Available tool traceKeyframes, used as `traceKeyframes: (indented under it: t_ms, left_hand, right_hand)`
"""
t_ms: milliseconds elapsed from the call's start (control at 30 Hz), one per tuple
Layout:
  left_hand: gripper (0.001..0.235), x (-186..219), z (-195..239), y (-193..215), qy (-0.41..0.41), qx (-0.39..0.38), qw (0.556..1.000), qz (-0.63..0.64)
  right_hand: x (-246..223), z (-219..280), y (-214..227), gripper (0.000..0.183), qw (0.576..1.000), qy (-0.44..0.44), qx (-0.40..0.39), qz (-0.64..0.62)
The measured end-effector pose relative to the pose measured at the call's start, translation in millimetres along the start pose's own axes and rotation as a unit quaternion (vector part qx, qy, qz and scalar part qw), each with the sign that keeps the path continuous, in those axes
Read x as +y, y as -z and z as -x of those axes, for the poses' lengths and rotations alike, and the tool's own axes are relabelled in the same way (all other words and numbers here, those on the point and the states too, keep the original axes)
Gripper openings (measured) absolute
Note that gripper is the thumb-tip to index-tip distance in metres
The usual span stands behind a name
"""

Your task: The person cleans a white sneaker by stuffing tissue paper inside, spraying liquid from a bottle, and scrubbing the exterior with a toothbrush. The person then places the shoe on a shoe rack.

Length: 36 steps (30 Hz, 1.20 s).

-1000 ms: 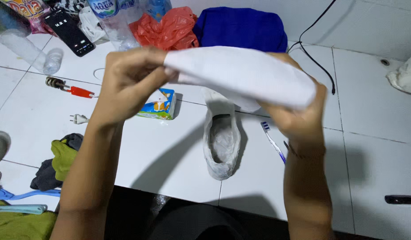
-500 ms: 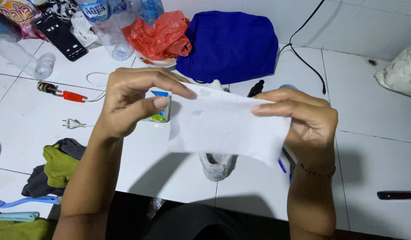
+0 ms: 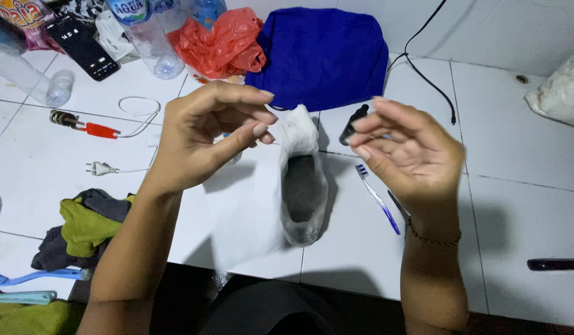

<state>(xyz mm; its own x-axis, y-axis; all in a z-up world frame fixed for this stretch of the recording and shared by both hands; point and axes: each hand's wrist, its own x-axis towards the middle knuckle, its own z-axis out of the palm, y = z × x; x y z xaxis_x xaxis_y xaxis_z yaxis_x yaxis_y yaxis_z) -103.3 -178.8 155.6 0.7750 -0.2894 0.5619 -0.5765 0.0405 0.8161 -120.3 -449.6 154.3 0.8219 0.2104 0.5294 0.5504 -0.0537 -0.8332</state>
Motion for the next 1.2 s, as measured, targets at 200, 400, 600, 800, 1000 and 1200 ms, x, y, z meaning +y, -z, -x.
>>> traceKeyframes:
  t_ms: [200,400,600,800,1000,1200]
  left_hand:
    - [0.031,-128,43,28,0.132,0.175,0.967,-0.127]
    - [0.017,-195,179,11,0.327,0.226,0.9,-0.18]
    - [0.016,-164,206,-19,0.358,0.112,0.904,-0.205]
    - [0.066,-128,213,-75,0.434,-0.132,0.826,-0.335]
    - [0.06,-189,253,-100,0.274,-0.12,0.8,-0.521]
    - [0.029,-201,261,-98,0.224,-0.138,0.773,-0.578]
  right_hand:
    - [102,62,-110,0.049,0.989,-0.06,-0.131,0.031]
    - [96,104,-129,0.028,0.976,-0.068,-0.195,0.074]
    - [111,151,-89,0.02,0.99,-0.037,-0.108,0.079]
    - [130,208,-58,0.018,0.935,-0.349,0.05,0.032]
    - [119,225,-68,0.021,0.921,-0.374,0.009,0.107]
    - [114,228,-74,0.014,0.925,-0.352,0.048,0.135]
